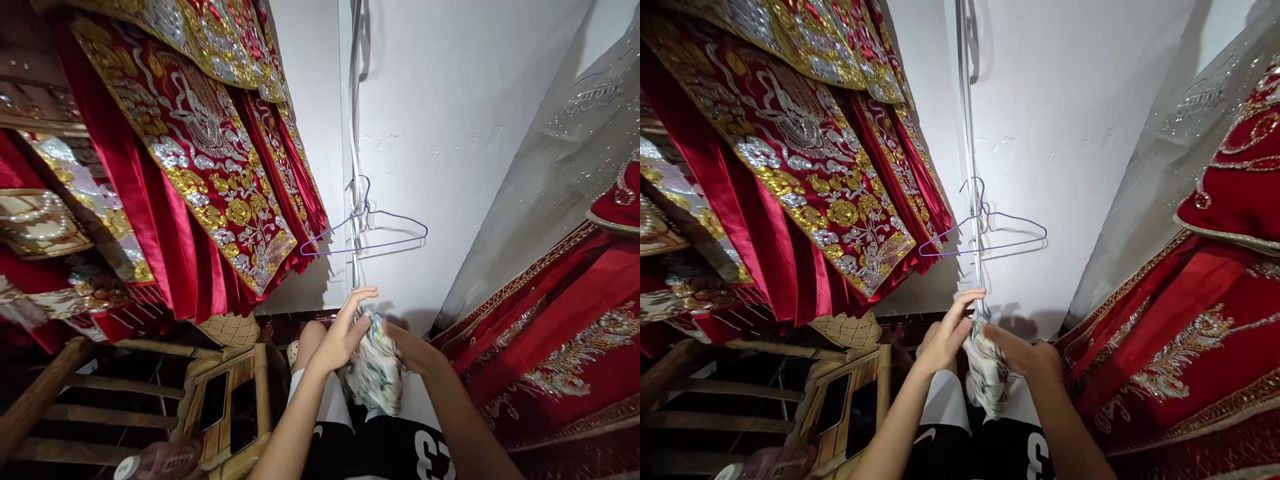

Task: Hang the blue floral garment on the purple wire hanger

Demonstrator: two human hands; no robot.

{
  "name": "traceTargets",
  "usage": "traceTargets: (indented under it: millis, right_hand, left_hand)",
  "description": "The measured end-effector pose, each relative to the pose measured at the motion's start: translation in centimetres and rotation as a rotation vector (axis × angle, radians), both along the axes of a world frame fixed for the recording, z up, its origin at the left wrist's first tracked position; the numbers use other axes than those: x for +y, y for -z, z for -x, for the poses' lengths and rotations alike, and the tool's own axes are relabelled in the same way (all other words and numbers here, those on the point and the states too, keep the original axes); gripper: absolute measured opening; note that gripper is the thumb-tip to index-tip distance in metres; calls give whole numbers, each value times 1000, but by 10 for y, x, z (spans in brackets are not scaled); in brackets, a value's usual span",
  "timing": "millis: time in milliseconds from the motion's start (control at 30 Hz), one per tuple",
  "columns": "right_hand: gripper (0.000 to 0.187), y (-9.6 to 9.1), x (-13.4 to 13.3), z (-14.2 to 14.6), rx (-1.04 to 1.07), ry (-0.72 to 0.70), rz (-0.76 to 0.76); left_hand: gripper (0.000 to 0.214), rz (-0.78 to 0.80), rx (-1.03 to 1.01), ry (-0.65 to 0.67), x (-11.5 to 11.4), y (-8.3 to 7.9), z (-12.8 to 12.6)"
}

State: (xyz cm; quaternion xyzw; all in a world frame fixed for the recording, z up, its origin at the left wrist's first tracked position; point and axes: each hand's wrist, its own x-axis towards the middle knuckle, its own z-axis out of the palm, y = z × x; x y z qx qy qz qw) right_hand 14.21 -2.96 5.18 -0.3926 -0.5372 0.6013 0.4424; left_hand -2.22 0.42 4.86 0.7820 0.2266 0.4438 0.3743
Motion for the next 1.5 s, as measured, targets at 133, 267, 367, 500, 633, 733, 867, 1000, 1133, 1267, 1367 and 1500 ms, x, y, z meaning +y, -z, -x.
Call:
traceTargets:
  millis: [133,267,367,500,633,733,867,1000,1133,1267,1367,1500]
  right_hand:
    - [29,-41,7,-25,-241,-490,-12]
    - [13,-63,24,-66,-558,-45,-209]
    - [7,-53,49,-85,-595,394,-381]
    - [33,-25,103,-66,-414,586,-541]
    - [26,1,148,-40,-406,519,-453]
    - [22,14,154,-50,-462,521,-450]
    - [44,16,143,-79,-468,561,-502]
    - [33,9,153,-73,-382,498,-508]
    - [19,12,162,-62,-402,573,-452]
    - [19,9,143,-87,-426,661,-486]
    - [22,-4,123,-106,-462,685,-508]
    - [20,-18,104,-98,-416,634,-428]
  left_hand:
    - [70,60,305,191,22,29,14]
    - [61,25,610,172,33,59,52]
    - [44,-51,701,-85,43,48,84]
    - [45,-85,768,-224,49,15,101]
    - [59,25,904,-109,48,3,107]
    - [43,42,962,-177,51,5,120]
    - [34,-70,831,-360,67,5,129]
    - [41,-128,740,-462,89,2,118]
    - [34,-147,798,-505,96,-12,112]
    - [42,-216,709,-441,88,-35,116]
    - [43,-265,458,-482,85,-55,104]
    - [31,-287,241,-524,97,-86,68]
